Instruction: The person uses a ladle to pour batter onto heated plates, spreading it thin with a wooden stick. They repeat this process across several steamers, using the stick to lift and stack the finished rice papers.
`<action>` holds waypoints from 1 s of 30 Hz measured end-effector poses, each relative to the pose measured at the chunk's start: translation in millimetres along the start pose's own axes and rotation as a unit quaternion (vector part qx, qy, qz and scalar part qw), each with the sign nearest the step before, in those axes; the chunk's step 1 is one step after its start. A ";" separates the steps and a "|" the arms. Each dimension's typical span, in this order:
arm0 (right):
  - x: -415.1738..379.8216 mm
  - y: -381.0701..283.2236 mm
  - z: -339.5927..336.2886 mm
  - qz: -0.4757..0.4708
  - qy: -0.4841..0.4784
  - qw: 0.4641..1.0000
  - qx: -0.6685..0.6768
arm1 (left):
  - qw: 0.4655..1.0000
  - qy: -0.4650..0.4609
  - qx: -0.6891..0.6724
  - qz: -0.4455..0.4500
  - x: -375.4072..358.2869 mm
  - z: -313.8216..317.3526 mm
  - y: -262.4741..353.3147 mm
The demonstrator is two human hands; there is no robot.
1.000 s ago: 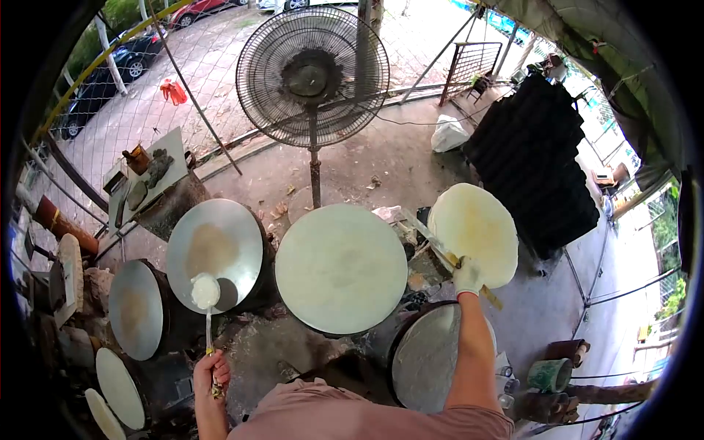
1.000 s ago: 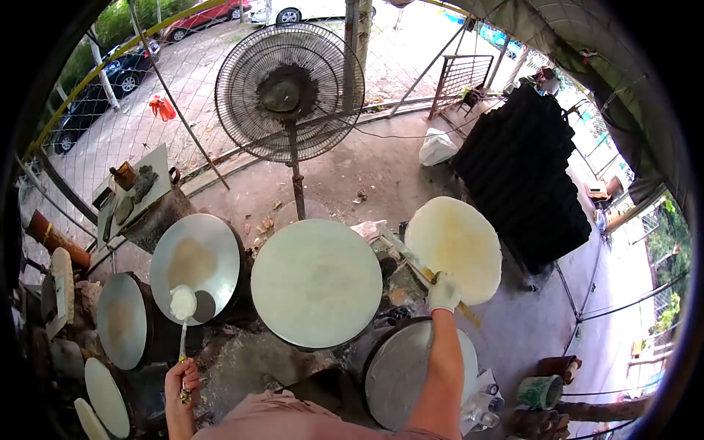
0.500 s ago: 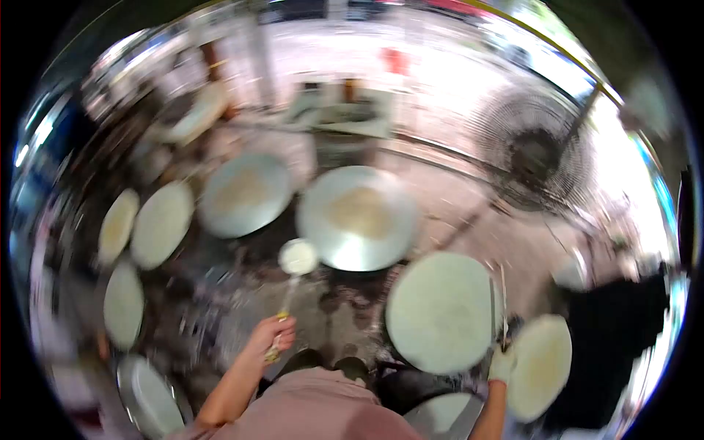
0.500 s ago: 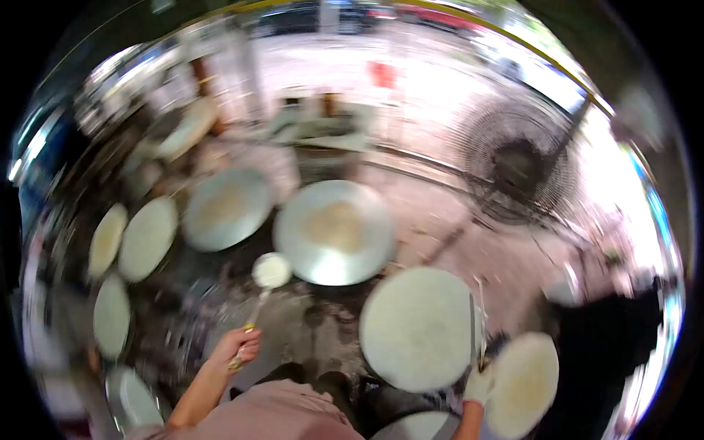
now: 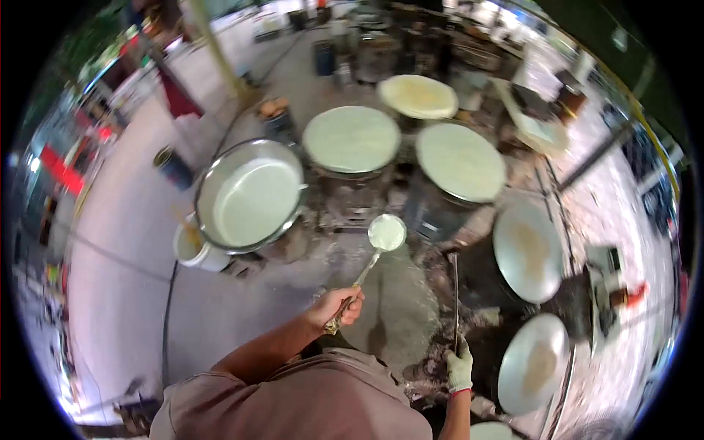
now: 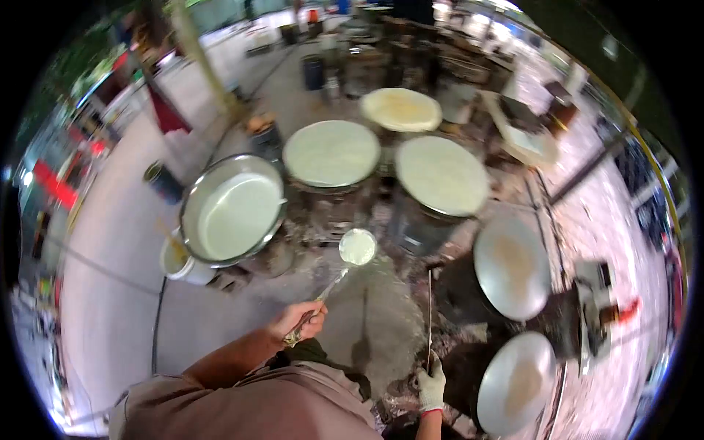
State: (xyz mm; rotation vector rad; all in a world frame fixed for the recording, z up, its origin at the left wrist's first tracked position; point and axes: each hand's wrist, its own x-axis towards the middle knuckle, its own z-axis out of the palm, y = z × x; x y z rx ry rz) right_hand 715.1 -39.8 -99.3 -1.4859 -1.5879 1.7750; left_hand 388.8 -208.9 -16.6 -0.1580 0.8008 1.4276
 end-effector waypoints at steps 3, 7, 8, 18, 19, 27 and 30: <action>67.2 -23.0 96.4 -0.048 -0.079 0.996 -0.007 | 0.996 0.056 -0.050 0.056 -9.7 -100.2 52.3; 118.5 -108.9 276.4 -0.003 -0.202 0.979 -0.005 | 0.976 0.180 -0.063 0.102 -29.7 -202.7 138.7; 131.7 -123.4 321.6 0.006 -0.233 0.972 -0.019 | 0.967 0.222 -0.070 0.103 -33.0 -233.9 154.3; 296.7 -157.7 686.2 -0.196 -0.357 0.649 -0.643 | 0.687 0.513 0.513 0.037 -30.0 -429.7 264.0; 304.9 -160.0 700.9 -0.170 -0.418 0.592 -0.668 | 0.690 0.515 0.507 0.036 -23.5 -433.4 265.7; 316.4 -92.7 662.4 -0.205 -0.433 0.632 -0.609 | 0.980 0.140 -0.143 0.000 18.0 -461.1 262.9; 240.8 -149.6 660.6 0.205 -0.409 0.846 -0.273 | 0.957 0.079 -0.258 0.103 -3.7 -411.6 290.6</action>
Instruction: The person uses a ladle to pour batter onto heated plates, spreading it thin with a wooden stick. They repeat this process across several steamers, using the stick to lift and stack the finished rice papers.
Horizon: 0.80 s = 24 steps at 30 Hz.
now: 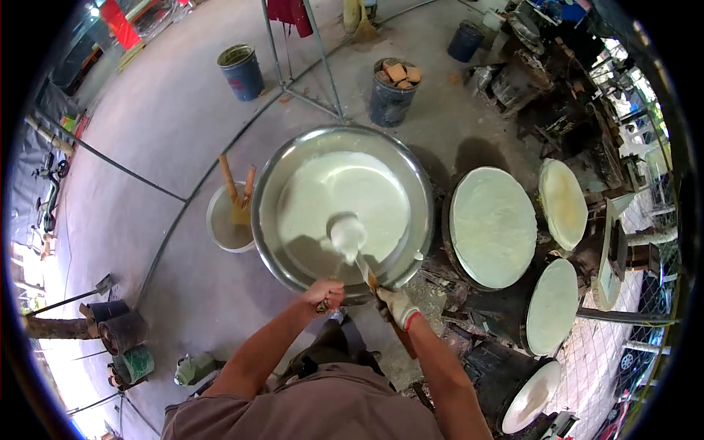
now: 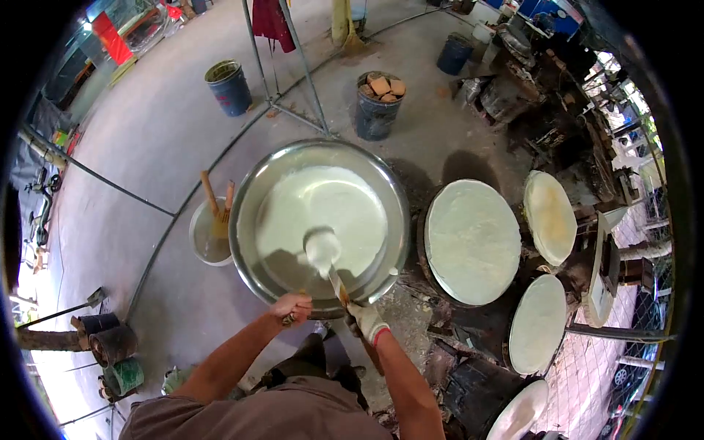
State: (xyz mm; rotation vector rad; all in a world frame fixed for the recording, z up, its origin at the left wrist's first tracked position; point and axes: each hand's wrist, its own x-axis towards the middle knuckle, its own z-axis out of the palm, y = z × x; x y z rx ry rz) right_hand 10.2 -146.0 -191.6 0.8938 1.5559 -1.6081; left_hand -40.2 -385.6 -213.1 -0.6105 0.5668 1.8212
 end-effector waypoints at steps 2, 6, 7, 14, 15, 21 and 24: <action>-9.2 -27.9 8.6 -0.089 -0.047 0.976 0.192 | 0.997 0.003 0.035 0.062 -31.2 64.6 25.5; -86.9 -142.3 32.9 -0.202 0.012 0.948 0.247 | 0.956 -0.045 0.173 0.232 -95.3 179.0 76.3; -115.2 -161.0 31.5 -0.252 -0.032 0.936 0.245 | 0.943 -0.054 0.206 0.257 -112.2 205.5 83.3; -211.0 -167.3 -3.7 -0.482 -0.185 0.821 0.243 | 0.861 -0.162 0.337 0.345 -166.7 279.4 82.7; -212.5 -155.4 -7.5 -0.450 -0.111 0.848 0.257 | 0.861 -0.071 0.377 0.335 -166.1 280.4 76.8; -218.6 -37.4 -48.6 -0.406 0.196 0.865 0.218 | 0.776 0.115 0.577 0.227 -120.2 252.4 -11.6; -225.7 57.7 -82.3 -0.325 0.288 0.879 0.197 | 0.831 -0.038 0.553 0.041 -99.4 259.5 -85.9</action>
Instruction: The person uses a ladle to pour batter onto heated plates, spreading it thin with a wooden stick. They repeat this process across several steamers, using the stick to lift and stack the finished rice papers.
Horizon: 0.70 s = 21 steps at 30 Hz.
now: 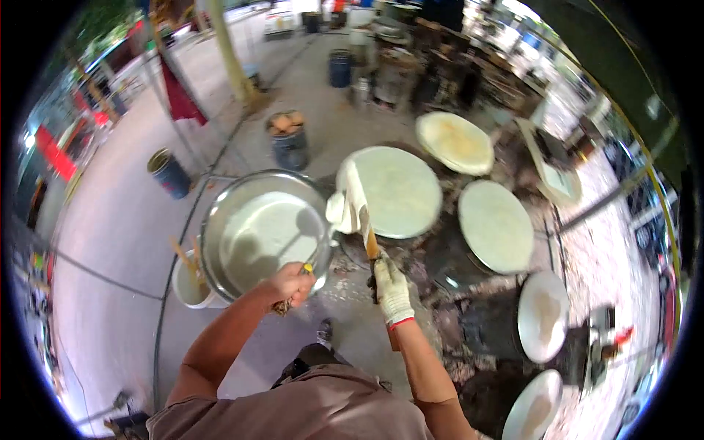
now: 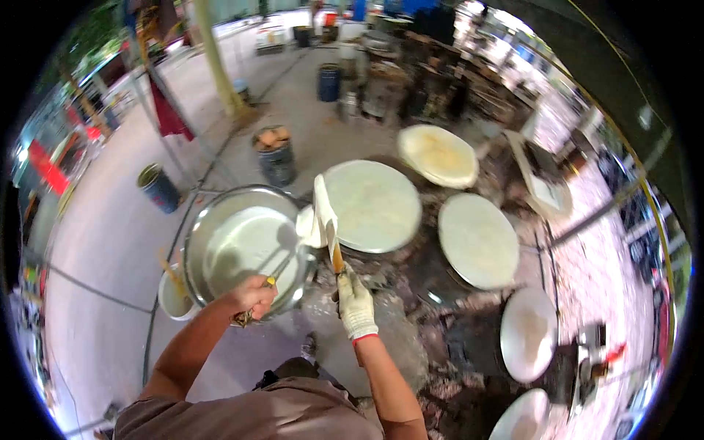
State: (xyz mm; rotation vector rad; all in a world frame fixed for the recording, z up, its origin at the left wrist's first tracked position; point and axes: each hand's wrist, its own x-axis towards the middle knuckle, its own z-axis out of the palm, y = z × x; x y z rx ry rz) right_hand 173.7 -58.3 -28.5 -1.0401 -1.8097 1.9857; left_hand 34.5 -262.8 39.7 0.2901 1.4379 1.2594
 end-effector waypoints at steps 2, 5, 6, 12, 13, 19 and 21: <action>-48.5 8.4 -63.2 0.066 0.058 0.991 -0.101 | 0.995 -0.061 -0.048 -0.060 12.0 70.9 -6.3; -142.6 65.2 -174.1 -0.033 0.106 0.932 -0.345 | 0.913 -0.261 -0.232 -0.213 29.9 176.0 -19.2; -177.6 93.5 -213.2 -0.012 0.115 0.917 -0.381 | 0.907 -0.282 -0.211 -0.230 42.0 206.8 -30.3; -425.5 208.3 -355.1 0.091 0.240 0.916 -0.309 | 0.887 -0.318 -0.052 -0.331 63.5 407.6 -89.5; -448.6 227.0 -362.7 0.127 0.253 0.926 -0.249 | 0.894 -0.326 -0.031 -0.307 68.7 438.2 -110.5; -488.7 210.1 -392.9 0.217 0.370 0.894 -0.128 | 0.790 -0.483 0.122 -0.356 66.2 620.1 -152.3; -490.5 213.9 -415.2 0.206 0.471 0.856 -0.049 | 0.741 -0.552 0.190 -0.331 63.5 678.6 -161.4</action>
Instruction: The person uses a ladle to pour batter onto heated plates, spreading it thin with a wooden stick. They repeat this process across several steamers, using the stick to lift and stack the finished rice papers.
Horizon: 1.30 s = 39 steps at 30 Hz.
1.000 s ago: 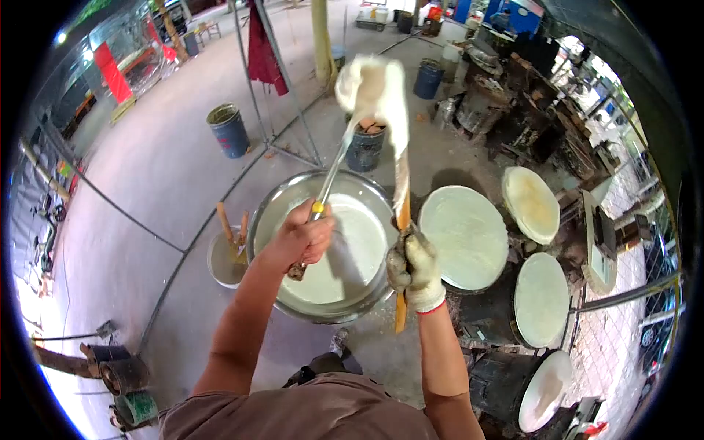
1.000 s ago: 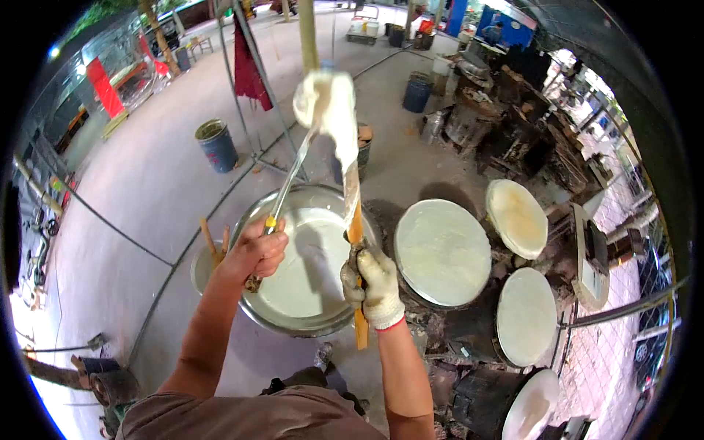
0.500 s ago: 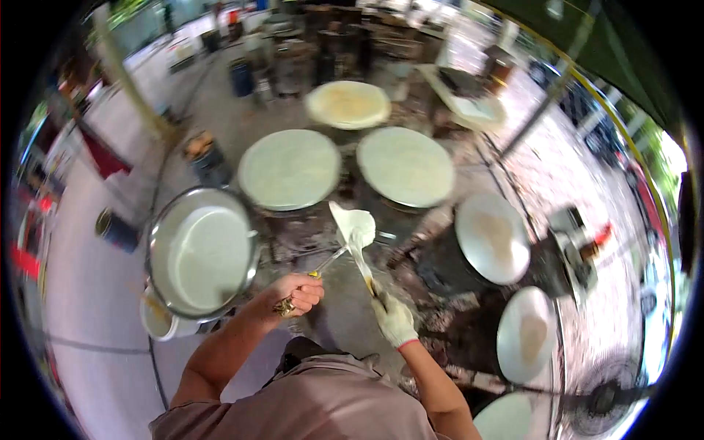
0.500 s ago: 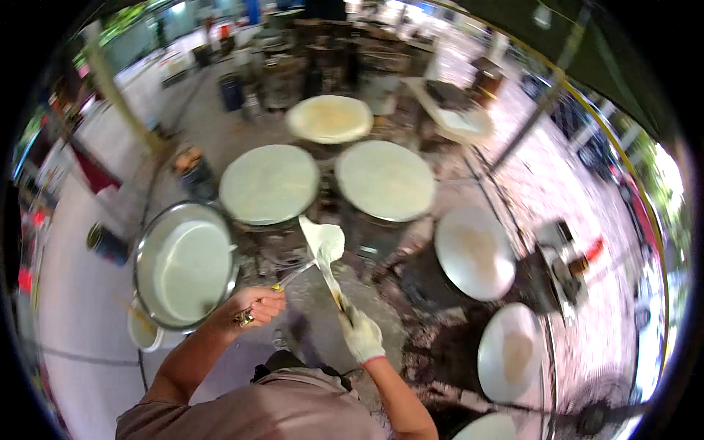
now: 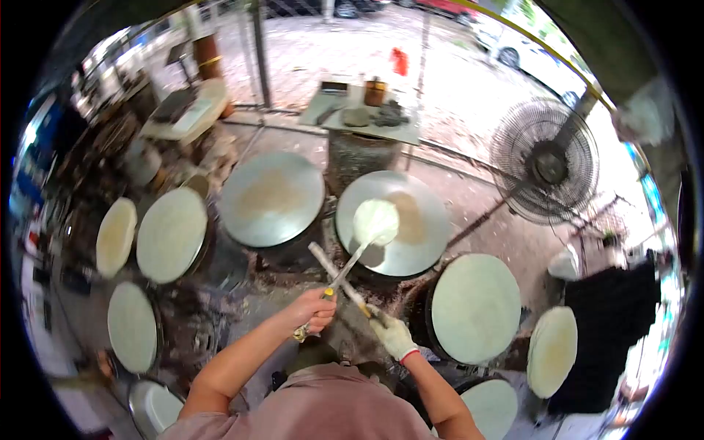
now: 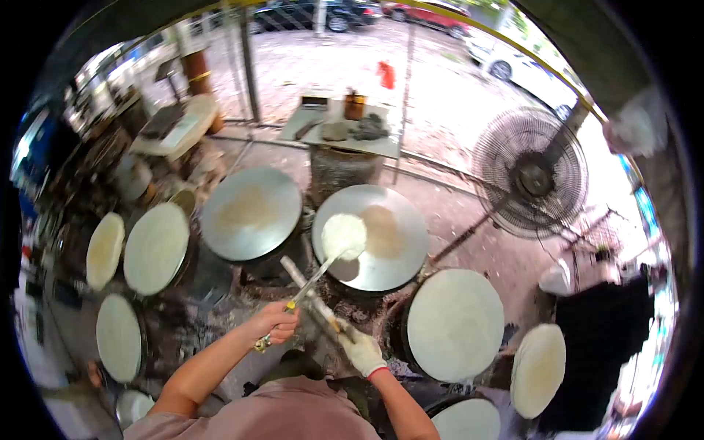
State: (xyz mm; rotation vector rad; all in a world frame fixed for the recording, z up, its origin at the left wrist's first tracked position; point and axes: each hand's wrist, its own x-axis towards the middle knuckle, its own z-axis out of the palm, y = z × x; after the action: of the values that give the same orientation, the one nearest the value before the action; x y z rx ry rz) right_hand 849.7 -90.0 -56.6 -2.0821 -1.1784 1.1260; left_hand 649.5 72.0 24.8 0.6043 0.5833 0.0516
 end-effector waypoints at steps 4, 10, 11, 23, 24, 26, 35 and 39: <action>68.9 67.8 -4.5 0.025 0.259 0.903 0.342 | 0.961 -0.025 0.264 0.076 103.4 12.8 39.3; 120.3 78.4 -35.4 0.157 0.376 0.675 0.615 | 0.922 -0.006 0.382 0.060 264.8 -4.5 38.9; 131.5 78.3 -27.4 0.119 0.424 0.673 0.593 | 0.916 0.006 0.397 0.053 285.8 -13.2 35.7; 201.0 38.3 -50.8 0.219 0.351 0.773 0.481 | 0.560 0.078 0.799 0.202 358.4 -79.6 117.3; 200.9 39.1 -49.8 0.198 0.391 0.760 0.481 | 0.565 0.090 0.790 0.219 363.8 -92.3 121.3; 207.8 66.0 -23.9 0.102 0.532 0.740 0.399 | 0.553 0.092 0.797 0.227 355.7 -97.7 137.3; 218.4 7.5 -43.9 0.199 0.421 0.747 0.474 | 0.506 0.147 0.815 0.241 349.7 -134.2 164.1; 271.8 105.0 27.6 0.075 0.591 0.790 0.144 | 0.494 0.166 0.822 0.231 330.3 -143.0 183.0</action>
State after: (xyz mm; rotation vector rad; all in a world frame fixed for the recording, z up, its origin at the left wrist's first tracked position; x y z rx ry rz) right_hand 952.1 92.0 -261.8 -2.0161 -0.1889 -0.1067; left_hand 872.4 367.8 -135.9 2.7368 0.6984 0.1115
